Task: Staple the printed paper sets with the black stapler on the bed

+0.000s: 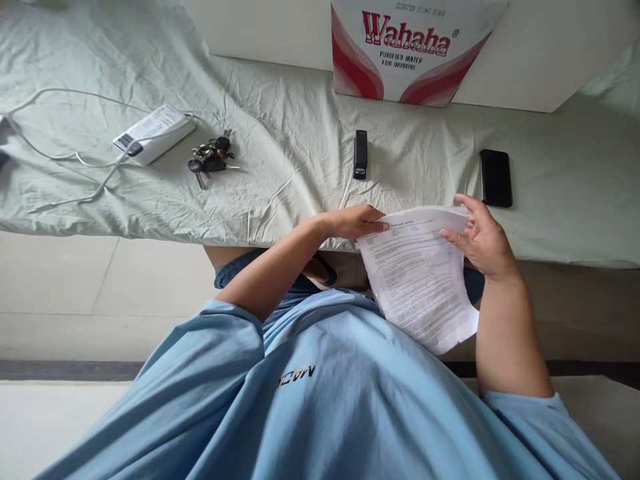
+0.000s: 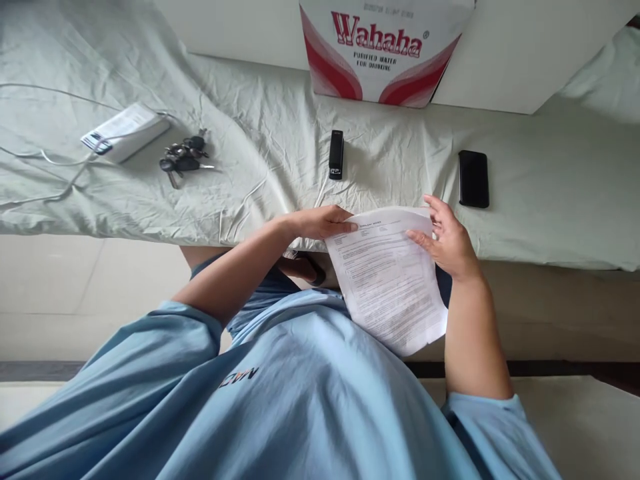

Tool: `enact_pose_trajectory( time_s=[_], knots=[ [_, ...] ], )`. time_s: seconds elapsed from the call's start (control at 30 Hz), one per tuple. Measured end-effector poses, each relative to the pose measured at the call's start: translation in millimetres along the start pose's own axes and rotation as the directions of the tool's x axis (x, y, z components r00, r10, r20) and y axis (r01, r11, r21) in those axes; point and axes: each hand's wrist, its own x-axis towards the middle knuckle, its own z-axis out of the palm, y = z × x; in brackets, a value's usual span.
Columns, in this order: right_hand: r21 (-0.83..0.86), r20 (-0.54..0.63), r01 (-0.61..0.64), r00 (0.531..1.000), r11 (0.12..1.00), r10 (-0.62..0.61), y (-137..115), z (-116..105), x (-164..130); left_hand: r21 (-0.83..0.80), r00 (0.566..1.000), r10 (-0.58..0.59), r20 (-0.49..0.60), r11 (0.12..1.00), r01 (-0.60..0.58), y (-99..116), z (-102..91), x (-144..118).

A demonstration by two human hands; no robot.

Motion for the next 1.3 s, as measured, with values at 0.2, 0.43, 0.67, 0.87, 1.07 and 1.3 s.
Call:
enact_pose_trajectory(
  time_s=[0.2,0.43,0.67,0.87,1.07,1.3],
  knots=[
    [0.02,-0.117,0.066,0.991,0.998,-0.063,0,19,22,-0.223,0.979,-0.01,-0.202,0.974,-0.036,-3,9.9,-3],
    [0.102,-0.331,0.107,0.941,0.989,-0.068,11,30,16,-0.465,0.927,-0.057,-0.371,0.875,-0.133,-20,52.2,-19],
    [0.204,-0.43,0.077,0.903,0.976,0.019,-3,37,25,-0.457,0.913,-0.057,-0.405,0.877,-0.149,-10,63.6,-17],
    [-0.006,-0.425,0.069,0.903,0.998,-0.065,-4,32,38,-0.335,0.922,-0.026,-0.387,0.935,-0.115,-4,56.0,-20],
    [-0.218,-0.321,0.043,0.94,0.975,-0.114,-5,25,43,-0.368,0.831,-0.028,-0.555,0.904,-0.216,-2,51.5,-6],
    [-0.257,-0.244,0.114,0.953,0.96,-0.179,-5,19,48,-0.326,0.749,-0.008,-0.662,0.904,-0.278,-3,53.9,3]
  ],
)
